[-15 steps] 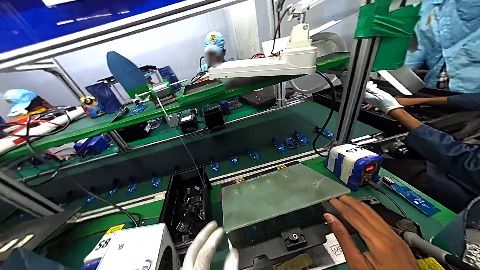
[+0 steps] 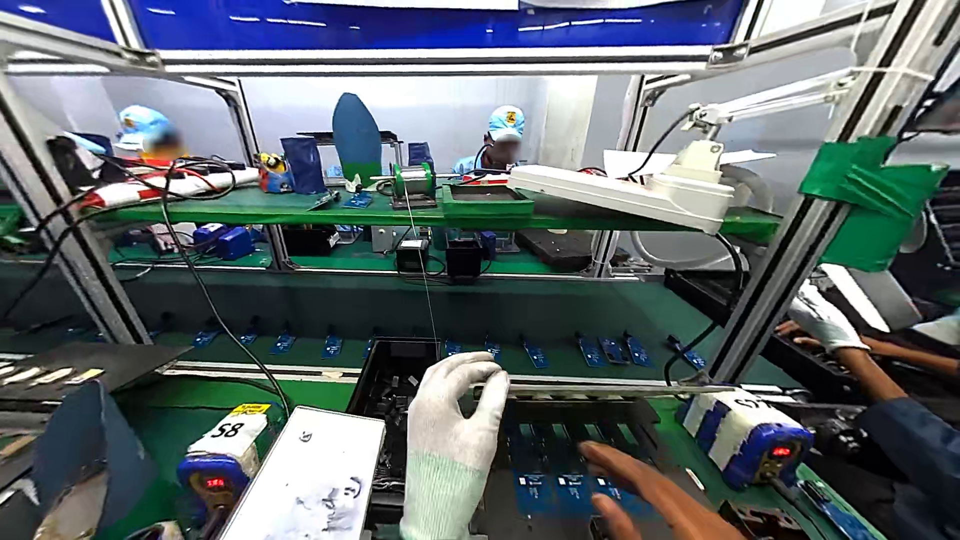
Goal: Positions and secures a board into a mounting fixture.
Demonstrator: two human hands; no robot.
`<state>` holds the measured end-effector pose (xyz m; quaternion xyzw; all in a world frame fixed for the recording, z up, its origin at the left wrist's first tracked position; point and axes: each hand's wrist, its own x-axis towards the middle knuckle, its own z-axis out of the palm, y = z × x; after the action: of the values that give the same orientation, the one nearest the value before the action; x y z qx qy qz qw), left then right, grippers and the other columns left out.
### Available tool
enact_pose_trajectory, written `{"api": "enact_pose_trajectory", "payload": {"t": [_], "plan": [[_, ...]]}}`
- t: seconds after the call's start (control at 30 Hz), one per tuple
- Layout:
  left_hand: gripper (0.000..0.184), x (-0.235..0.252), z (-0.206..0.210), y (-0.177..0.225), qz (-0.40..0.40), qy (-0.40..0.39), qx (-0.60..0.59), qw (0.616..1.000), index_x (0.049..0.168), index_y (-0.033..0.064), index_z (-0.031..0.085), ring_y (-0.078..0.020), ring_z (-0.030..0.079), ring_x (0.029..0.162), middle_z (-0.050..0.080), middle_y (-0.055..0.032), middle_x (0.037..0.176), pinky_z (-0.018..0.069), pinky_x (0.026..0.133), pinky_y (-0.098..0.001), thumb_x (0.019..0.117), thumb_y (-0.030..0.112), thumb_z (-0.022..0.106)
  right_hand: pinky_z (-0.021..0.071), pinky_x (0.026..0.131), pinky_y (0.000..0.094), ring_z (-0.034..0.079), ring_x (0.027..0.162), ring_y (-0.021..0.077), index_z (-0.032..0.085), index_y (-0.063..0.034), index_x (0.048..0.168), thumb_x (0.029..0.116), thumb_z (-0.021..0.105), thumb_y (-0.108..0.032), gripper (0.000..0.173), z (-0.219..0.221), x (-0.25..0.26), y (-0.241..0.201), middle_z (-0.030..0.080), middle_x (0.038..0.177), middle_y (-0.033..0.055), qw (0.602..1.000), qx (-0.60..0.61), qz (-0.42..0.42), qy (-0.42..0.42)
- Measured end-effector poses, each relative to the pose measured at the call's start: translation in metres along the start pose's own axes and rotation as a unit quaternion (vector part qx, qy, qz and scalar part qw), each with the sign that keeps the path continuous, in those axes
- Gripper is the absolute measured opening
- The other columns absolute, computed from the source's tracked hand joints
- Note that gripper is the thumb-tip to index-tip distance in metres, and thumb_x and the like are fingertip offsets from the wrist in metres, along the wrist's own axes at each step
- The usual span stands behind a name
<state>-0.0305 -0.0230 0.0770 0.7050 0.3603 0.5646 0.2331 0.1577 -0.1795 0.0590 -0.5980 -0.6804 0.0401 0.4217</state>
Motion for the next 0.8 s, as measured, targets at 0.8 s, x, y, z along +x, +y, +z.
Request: {"api": "enact_pose_trajectory", "payload": {"t": [0.8], "plan": [[0.037,0.013,0.017,-0.024,-0.166,-0.048,-0.134,0.976,0.098,0.0268,0.081,-0.0073,0.064,0.119,0.073,0.0117,0.120,0.0556,0.100,-0.0357,0.0830,0.060,0.072,0.0551,0.094,0.0537,0.070,0.105,0.0365,0.057,0.0057,0.138,0.0967,0.051,-0.012,0.045,0.061,0.057,-0.007,0.073,0.114,0.0185,0.965,-0.215,0.014,-0.151]]}}
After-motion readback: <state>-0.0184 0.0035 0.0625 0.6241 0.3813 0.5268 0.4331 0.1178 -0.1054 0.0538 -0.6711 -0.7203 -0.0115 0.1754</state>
